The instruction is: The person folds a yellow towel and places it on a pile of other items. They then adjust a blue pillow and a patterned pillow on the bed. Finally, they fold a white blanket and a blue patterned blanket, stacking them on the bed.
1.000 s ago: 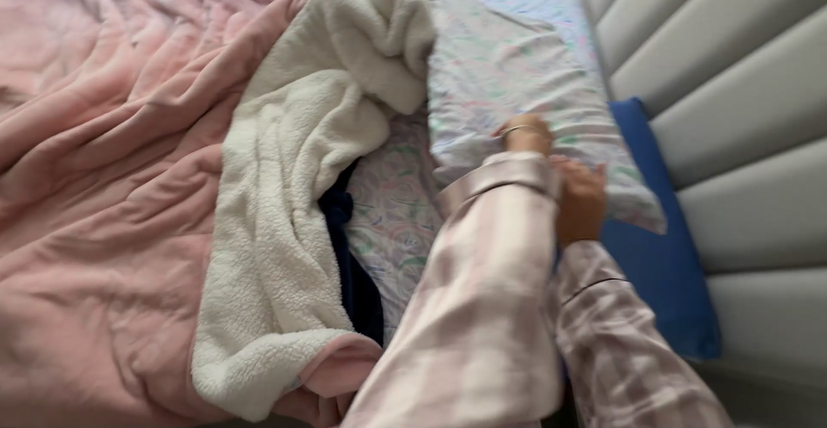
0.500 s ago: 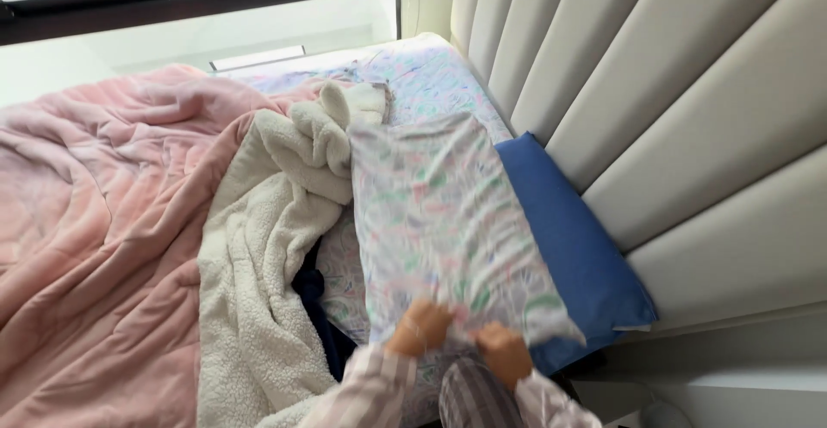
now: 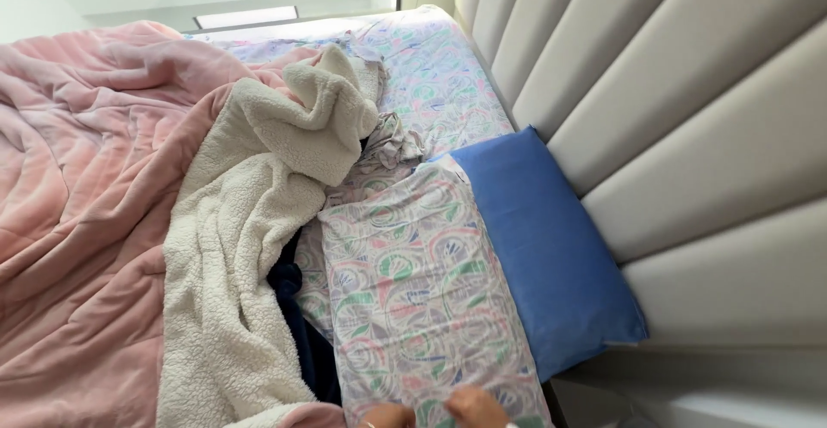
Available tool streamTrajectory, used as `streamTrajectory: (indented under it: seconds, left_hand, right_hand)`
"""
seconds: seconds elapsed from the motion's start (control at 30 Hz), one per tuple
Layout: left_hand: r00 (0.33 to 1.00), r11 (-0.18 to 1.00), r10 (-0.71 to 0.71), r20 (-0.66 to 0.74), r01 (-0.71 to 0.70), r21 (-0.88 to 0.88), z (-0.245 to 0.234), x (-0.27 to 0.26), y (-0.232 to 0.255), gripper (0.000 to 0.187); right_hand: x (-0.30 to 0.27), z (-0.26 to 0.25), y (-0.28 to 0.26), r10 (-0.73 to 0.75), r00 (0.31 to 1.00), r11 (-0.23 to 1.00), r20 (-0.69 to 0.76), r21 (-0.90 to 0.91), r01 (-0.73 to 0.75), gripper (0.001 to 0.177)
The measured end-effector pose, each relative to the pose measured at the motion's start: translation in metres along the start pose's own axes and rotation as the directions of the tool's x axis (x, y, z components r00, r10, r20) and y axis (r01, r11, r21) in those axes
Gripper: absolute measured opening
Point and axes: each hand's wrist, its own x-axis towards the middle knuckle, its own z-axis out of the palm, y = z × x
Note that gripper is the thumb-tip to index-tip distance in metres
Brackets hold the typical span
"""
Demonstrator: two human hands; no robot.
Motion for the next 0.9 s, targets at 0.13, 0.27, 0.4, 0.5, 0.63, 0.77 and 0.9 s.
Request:
streamTrajectory:
  seconds: [0.13, 0.27, 0.4, 0.5, 0.63, 0.77, 0.9]
  left_hand:
    - [0.981, 0.975, -0.177, 0.081, 0.186, -0.123, -0.050, 0.036, -0.023, 0.023]
    - [0.916, 0.973, -0.152, -0.371, 0.074, -0.218, -0.127, 0.122, -0.062, 0.033]
    - [0.845, 0.974, -0.200, -0.496, 0.117, -0.193, -0.221, 0.192, -0.061, 0.054]
    - [0.793, 0.970, -0.235, -0.562, 0.232, -0.079, -0.258, 0.241, -0.069, 0.064]
    - [0.789, 0.923, -0.385, -0.478, 0.325, -0.207, -0.296, 0.283, -0.073, 0.076]
    - [0.784, 0.910, -0.411, -0.465, 0.321, -0.262, -0.308, 0.309, -0.096, 0.070]
    - [0.825, 0.940, -0.287, -0.486, 0.144, -0.310, -0.316, 0.303, -0.076, 0.030]
  right_hand:
    - [0.076, -0.082, 0.024, -0.079, 0.972, 0.986, -0.222, -0.164, 0.043, 0.009]
    - [0.171, -0.155, 0.061, -0.142, 0.914, 0.953, -0.379, -0.303, 0.023, 0.015]
    - [0.257, -0.205, 0.103, -0.146, 0.888, 0.927, -0.437, -0.373, -0.031, 0.029]
    - [0.315, -0.222, 0.150, -0.188, 0.865, 0.845, -0.465, -0.525, -0.099, 0.028]
    - [0.369, -0.249, 0.167, -0.224, 0.878, 0.836, -0.423, -0.547, -0.050, 0.026]
    - [0.401, -0.266, 0.166, -0.087, 0.944, 0.810, -0.317, -0.575, -0.118, 0.043]
    - [0.411, -0.289, 0.141, 0.044, 0.988, 0.763, -0.148, -0.634, -0.129, 0.066]
